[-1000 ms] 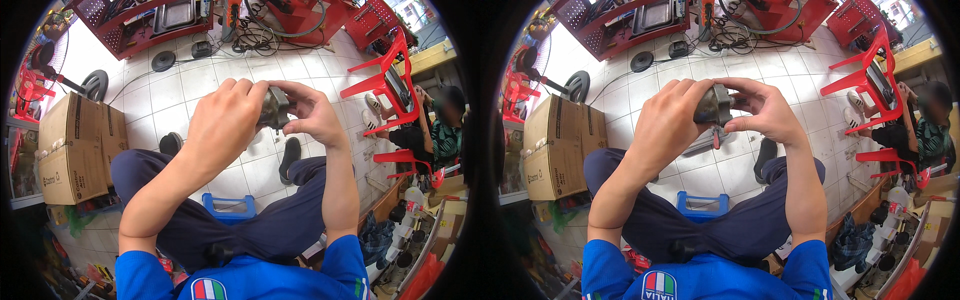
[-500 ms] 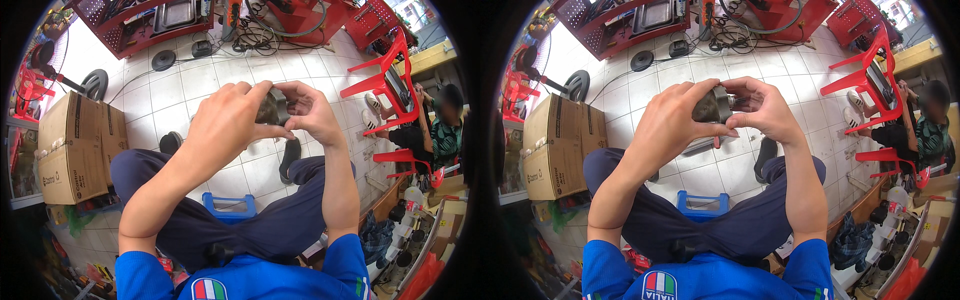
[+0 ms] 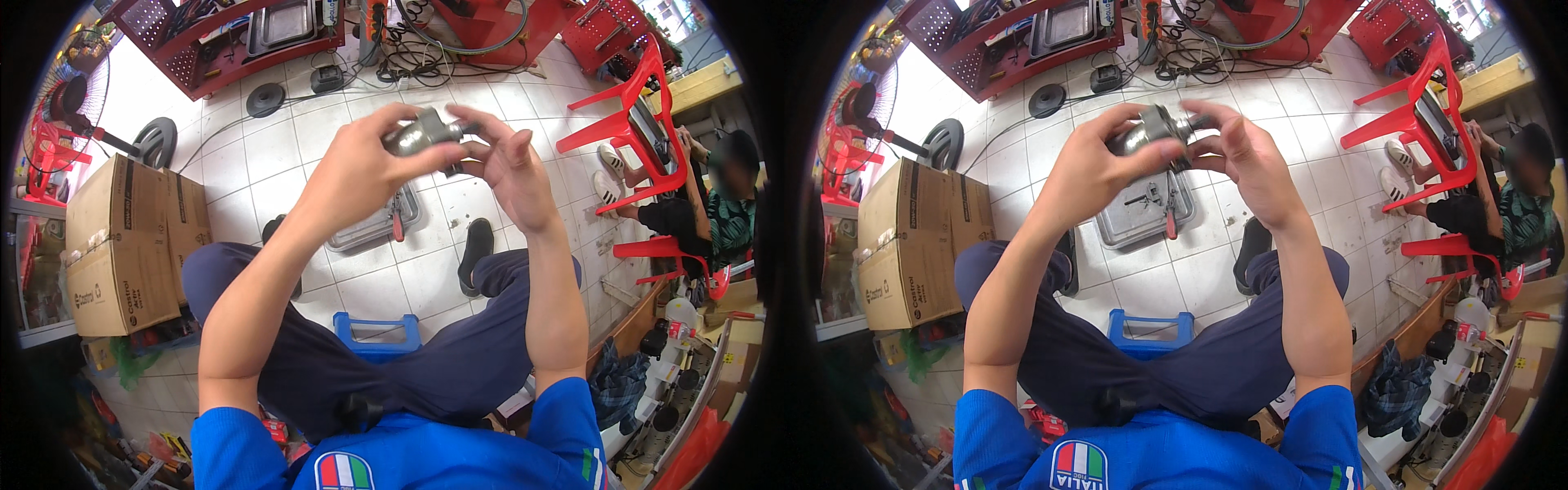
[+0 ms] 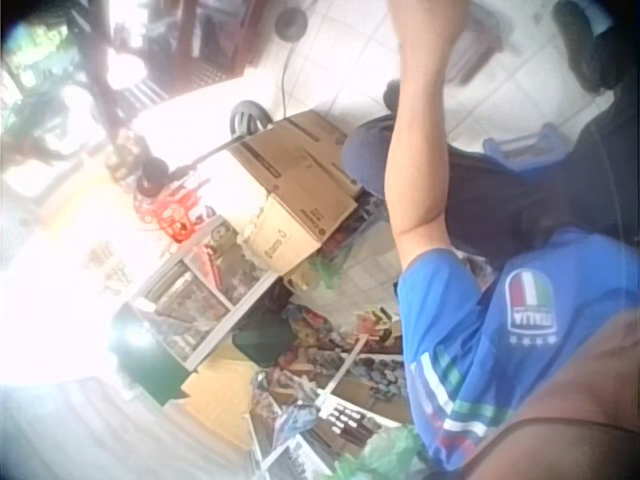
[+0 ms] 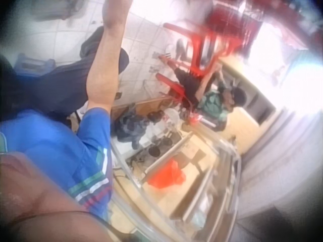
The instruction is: The person manipulates a small cylindrical mechanical component by hand, removing a metal cover and using a screwdriver to pry at internal components over a metal tray.
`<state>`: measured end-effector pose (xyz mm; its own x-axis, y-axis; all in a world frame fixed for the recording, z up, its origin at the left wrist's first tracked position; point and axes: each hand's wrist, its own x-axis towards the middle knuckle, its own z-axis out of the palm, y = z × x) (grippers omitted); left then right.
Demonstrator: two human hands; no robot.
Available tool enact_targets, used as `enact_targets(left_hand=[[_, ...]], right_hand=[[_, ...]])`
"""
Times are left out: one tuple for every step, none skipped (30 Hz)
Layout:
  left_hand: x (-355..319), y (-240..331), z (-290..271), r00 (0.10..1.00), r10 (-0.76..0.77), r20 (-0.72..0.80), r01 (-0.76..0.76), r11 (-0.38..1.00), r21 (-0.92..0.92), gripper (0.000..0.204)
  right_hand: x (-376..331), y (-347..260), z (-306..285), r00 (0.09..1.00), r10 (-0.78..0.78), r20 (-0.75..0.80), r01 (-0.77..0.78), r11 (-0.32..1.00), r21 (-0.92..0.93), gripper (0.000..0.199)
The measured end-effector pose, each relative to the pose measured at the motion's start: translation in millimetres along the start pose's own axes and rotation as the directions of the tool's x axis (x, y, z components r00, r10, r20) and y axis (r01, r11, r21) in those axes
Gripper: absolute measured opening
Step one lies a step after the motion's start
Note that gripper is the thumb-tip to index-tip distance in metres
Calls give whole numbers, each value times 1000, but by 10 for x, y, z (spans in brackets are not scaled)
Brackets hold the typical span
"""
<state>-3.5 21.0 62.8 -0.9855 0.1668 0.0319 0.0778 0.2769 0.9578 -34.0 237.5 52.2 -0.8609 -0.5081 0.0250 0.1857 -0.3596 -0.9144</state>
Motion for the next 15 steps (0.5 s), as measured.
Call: enact_targets(left_hand=[[54,-37,-9,999,-43,-7,42,995,-85,53],[87,-55,-12,996,-86,-11,83,982,-170,54],[98,-58,-8,991,-135,2,131,955,-265,56],[112,-68,3,985,-173,24,169,914,-369,59],[125,-78,14,977,-207,50,206,859,-468,61],[135,-82,24,968,-239,79,242,793,-559,63],[122,-5,50,955,-283,85,283,789,-545,65],[111,-7,66,948,-297,113,305,752,-585,68],[102,-14,79,940,-309,141,327,712,-621,71],[93,-21,86,933,-320,168,347,669,-657,75],[86,-29,99,928,-317,197,361,630,-688,75],[81,-36,117,923,-312,225,374,590,-716,75],[80,-39,135,918,-306,254,387,548,-742,76],[75,-36,146,912,-311,268,400,523,-753,76],[67,-33,153,906,-316,283,412,498,-763,76]], right_hand=[[-16,3,-14,1000,-8,9,7,1000,30,76],[-16,22,-9,997,-78,-12,78,995,-57,76],[-5,53,16,988,-150,-26,145,979,-145,76],[-1,82,44,974,-223,-37,208,950,-233,76],[-6,108,89,947,-317,-56,265,865,-427,75],[6,125,116,920,-391,-40,307,779,-547,74],[12,141,138,889,-458,-15,337,675,-656,74],[20,159,160,855,-519,20,355,556,-751,73],[33,195,173,822,-569,-25,373,570,-733,61],[37,195,174,821,-569,-44,366,584,-725,58],[41,196,174,820,-569,-63,360,598,-717,54],[46,196,175,819,-568,-82,354,612,-707,51],[50,191,163,814,-577,-74,357,596,-719,48],[52,183,146,809,-584,-66,360,581,-730,45],[52,177,136,804,-592,-57,363,565,-740,42]])
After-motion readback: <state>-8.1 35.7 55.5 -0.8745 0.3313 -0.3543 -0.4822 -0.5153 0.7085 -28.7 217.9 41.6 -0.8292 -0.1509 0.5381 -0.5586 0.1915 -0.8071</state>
